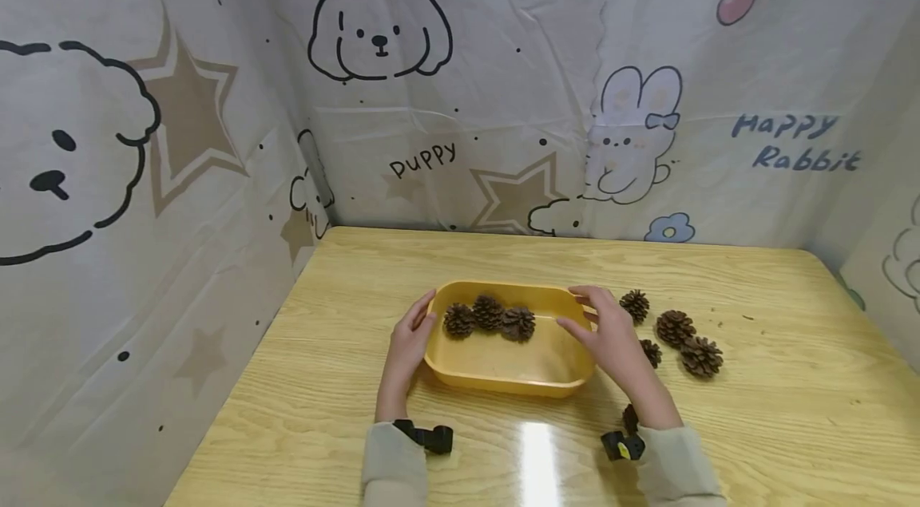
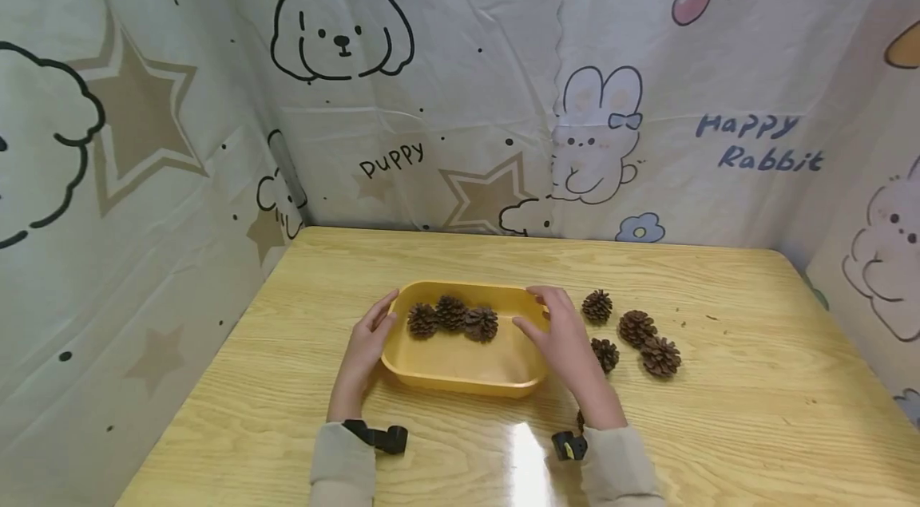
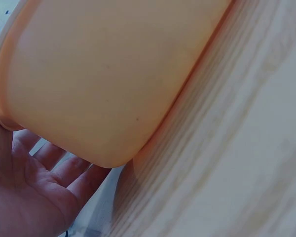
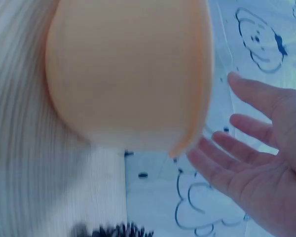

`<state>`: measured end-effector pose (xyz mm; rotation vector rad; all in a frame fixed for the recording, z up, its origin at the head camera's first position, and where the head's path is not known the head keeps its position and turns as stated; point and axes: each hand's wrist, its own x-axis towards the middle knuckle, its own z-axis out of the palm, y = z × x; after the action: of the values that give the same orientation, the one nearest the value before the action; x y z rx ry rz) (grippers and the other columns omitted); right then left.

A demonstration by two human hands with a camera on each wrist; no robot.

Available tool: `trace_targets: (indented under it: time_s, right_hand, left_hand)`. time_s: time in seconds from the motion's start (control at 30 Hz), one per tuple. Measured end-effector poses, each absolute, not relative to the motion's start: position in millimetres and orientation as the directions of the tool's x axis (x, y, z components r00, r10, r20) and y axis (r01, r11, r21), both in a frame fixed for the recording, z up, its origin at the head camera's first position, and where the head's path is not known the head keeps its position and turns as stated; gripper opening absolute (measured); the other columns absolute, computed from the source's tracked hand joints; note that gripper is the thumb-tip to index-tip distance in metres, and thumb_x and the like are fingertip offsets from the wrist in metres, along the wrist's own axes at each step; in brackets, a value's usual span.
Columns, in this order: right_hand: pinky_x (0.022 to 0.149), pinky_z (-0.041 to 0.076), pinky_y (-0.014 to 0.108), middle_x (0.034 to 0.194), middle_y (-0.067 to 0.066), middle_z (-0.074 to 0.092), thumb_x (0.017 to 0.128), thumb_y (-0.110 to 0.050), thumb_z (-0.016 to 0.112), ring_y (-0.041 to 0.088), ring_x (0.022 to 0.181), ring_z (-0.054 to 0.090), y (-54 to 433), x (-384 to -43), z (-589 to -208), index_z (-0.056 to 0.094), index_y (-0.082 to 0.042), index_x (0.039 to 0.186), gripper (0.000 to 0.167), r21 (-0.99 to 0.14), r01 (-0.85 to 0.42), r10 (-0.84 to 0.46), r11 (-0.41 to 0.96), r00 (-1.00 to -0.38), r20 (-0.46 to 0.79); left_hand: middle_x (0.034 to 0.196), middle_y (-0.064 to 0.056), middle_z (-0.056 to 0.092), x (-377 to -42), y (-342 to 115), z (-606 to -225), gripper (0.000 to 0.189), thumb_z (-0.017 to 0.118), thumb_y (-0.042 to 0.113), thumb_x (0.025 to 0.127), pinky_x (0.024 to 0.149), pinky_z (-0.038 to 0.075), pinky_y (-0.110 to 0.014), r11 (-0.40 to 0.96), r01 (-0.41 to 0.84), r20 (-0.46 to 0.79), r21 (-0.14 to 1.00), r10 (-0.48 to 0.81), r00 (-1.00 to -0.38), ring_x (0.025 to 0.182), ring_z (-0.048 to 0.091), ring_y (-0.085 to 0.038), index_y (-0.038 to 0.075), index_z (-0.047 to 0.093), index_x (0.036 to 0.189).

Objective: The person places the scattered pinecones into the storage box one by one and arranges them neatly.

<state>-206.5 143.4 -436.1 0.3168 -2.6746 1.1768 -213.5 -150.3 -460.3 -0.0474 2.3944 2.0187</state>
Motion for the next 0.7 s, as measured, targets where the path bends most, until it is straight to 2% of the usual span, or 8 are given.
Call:
trace_targets:
  time_s: [0.4,0.43,0.5,0.53,0.57,0.63,0.7]
  right_hand:
    - [0.091,0.054,0.045,0.122,0.02,0.058,0.09,-0.014,0.071,0.038,0.112,0.06,192,-190,-434,0.057,0.0,0.128,0.044,-0.649,-0.263,0.046,0.714,-0.907,0.418]
    - [0.091,0.054,0.043,0.121,0.02,0.058,0.089,-0.013,0.071,0.037,0.11,0.061,196,-189,-435,0.057,0.001,0.128,0.044,-0.645,-0.256,0.065,0.72,-0.901,0.429]
    - [0.09,0.056,0.028,0.12,0.019,0.058,0.089,-0.013,0.072,0.033,0.105,0.061,205,-186,-436,0.057,0.001,0.128,0.044,-0.637,-0.24,0.1,0.732,-0.888,0.449]
    - [0.088,0.055,0.02,0.119,0.019,0.059,0.089,-0.014,0.072,0.024,0.102,0.063,209,-184,-437,0.058,0.001,0.128,0.044,-0.63,-0.232,0.114,0.741,-0.881,0.458]
    - [0.086,0.052,0.011,0.118,0.019,0.059,0.089,-0.014,0.072,0.022,0.099,0.063,213,-183,-438,0.058,0.001,0.128,0.044,-0.627,-0.226,0.125,0.746,-0.876,0.465]
    - [0.081,0.043,-0.004,0.117,0.019,0.059,0.088,-0.012,0.073,0.003,0.093,0.06,221,-181,-440,0.058,0.001,0.127,0.043,-0.629,-0.213,0.148,0.747,-0.87,0.47]
    - [0.079,0.035,-0.009,0.118,0.02,0.058,0.088,-0.011,0.072,0.002,0.092,0.059,228,-179,-441,0.058,0.001,0.127,0.043,-0.633,-0.2,0.166,0.748,-0.867,0.47]
  left_hand:
    - [0.156,-0.014,0.039,-232,-154,-497,0.045,0.048,0.019,0.104,0.113,0.041,-0.049,0.168,-0.016,-0.011,0.986,-0.031,-0.999,0.143,0.04,-0.033,0.015,0.045,0.148]
    - [0.156,-0.014,0.039,-233,-154,-497,0.045,0.048,0.02,0.104,0.113,0.041,-0.049,0.173,-0.014,-0.009,0.985,-0.032,-0.999,0.143,0.04,-0.033,0.016,0.045,0.148]
    - [0.155,-0.013,0.04,-233,-154,-498,0.044,0.048,0.02,0.104,0.113,0.041,-0.049,0.174,-0.015,-0.009,0.985,-0.034,-0.999,0.143,0.04,-0.033,0.017,0.046,0.148]
    - [0.155,-0.013,0.04,-233,-154,-498,0.044,0.049,0.021,0.104,0.113,0.041,-0.049,0.174,-0.015,-0.009,0.985,-0.035,-0.999,0.143,0.04,-0.032,0.017,0.046,0.148]
    - [0.156,-0.012,0.04,-233,-154,-498,0.044,0.049,0.021,0.103,0.114,0.04,-0.049,0.174,-0.02,-0.014,0.985,-0.037,-0.999,0.143,0.04,-0.032,0.018,0.046,0.147]
    - [0.156,-0.012,0.04,-233,-154,-499,0.044,0.049,0.021,0.104,0.114,0.04,-0.049,0.18,-0.016,-0.01,0.984,-0.034,-0.999,0.143,0.04,-0.032,0.018,0.046,0.148]
    - [0.156,-0.012,0.039,-233,-154,-500,0.044,0.049,0.022,0.104,0.114,0.04,-0.049,0.18,-0.016,-0.01,0.984,-0.034,-0.999,0.143,0.04,-0.032,0.018,0.046,0.147]
